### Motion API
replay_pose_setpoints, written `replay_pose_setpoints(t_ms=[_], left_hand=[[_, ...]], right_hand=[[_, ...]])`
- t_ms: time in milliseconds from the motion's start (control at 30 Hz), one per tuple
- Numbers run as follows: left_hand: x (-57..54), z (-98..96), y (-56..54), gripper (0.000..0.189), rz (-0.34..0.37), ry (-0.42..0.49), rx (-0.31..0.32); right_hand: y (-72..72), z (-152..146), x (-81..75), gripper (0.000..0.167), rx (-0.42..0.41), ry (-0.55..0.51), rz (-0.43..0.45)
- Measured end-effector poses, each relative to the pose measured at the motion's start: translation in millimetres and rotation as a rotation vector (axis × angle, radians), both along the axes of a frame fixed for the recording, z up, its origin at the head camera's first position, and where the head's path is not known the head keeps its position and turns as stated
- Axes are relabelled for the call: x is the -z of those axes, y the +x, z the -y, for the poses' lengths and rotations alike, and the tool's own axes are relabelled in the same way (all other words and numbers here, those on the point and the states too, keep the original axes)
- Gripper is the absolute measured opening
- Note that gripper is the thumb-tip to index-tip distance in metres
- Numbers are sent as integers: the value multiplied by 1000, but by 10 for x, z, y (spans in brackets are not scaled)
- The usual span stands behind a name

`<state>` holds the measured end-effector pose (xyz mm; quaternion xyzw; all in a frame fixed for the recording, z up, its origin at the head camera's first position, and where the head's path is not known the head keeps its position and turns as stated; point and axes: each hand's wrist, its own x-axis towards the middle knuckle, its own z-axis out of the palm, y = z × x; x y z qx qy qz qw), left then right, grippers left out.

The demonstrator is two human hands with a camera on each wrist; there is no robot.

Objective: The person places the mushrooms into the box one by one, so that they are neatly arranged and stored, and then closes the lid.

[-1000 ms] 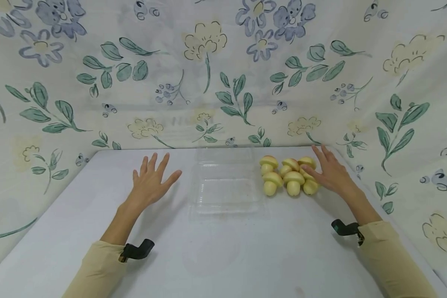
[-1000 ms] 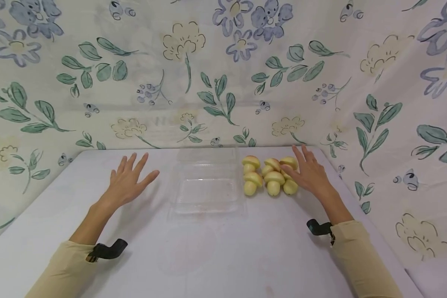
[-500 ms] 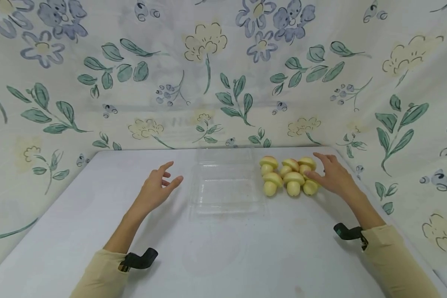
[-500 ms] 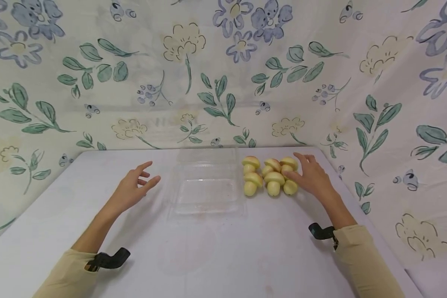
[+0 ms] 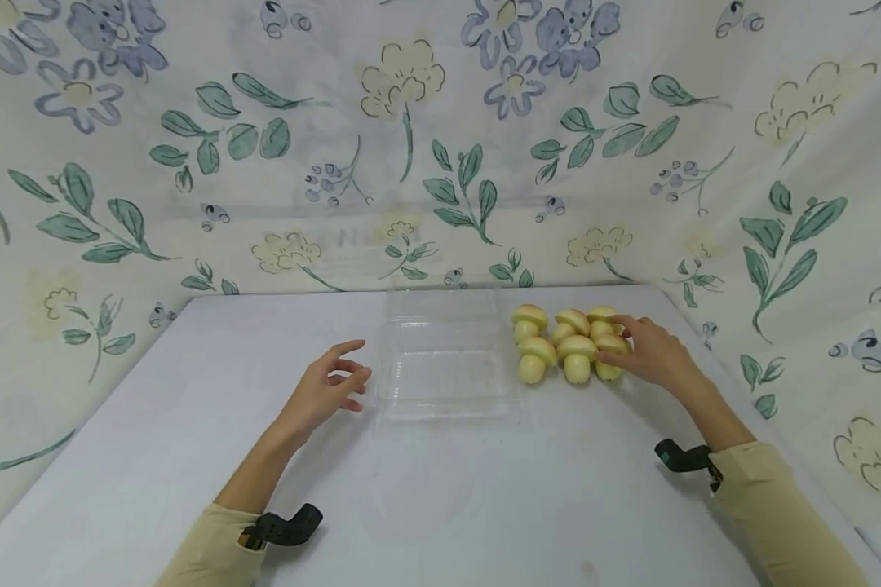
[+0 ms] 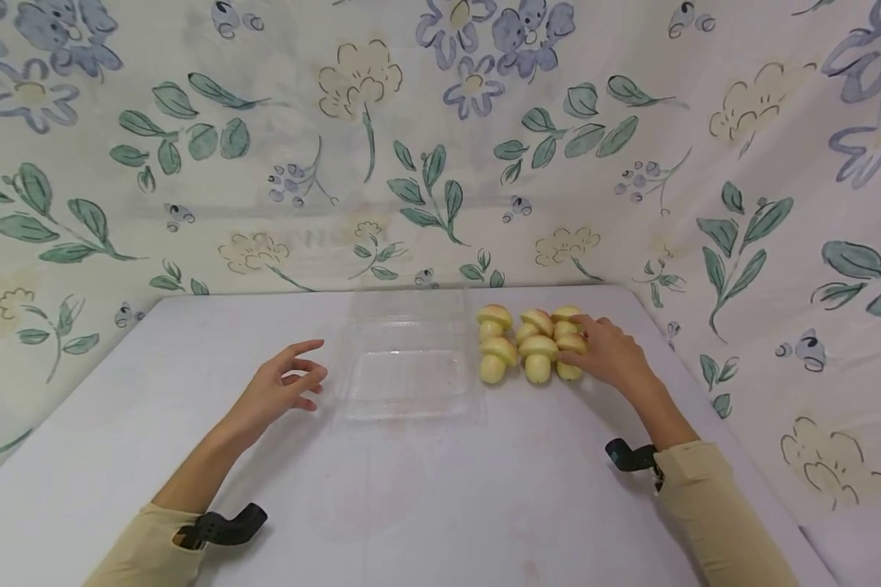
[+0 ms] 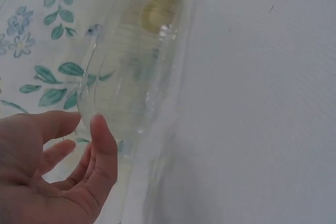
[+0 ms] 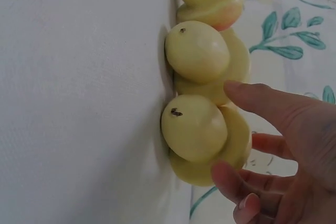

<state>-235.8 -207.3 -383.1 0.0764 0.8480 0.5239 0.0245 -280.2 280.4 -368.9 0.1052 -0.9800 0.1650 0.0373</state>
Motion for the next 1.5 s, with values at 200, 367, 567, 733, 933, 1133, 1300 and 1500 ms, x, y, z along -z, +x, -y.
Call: replay_pose_setpoints(t_ms=[200, 367, 567, 733, 933, 1133, 1300, 1500], left_hand=[[80, -27, -25, 56, 42, 169, 27], [114, -26, -18, 56, 86, 219, 21], [126, -37, -7, 53, 119, 243, 0], [129, -44, -3, 51, 124, 286, -14], [161, -63, -14, 54, 141, 346, -15], [188, -84, -26, 53, 161, 388, -27], [200, -95, -29, 54, 166, 402, -37], [197, -103, -30, 54, 160, 412, -48]], right_hand=[[-17, 3, 13, 69, 1, -18, 39], [-22, 20, 35, 68, -15, -29, 53], [-25, 43, 57, 70, -44, -27, 72], [-27, 31, 58, 72, -63, -25, 83], [-28, 19, 53, 74, -77, -20, 81], [-37, 26, 42, 75, -77, -17, 97], [-42, 21, 52, 75, -79, -14, 91], [-43, 16, 60, 73, -73, -26, 94]])
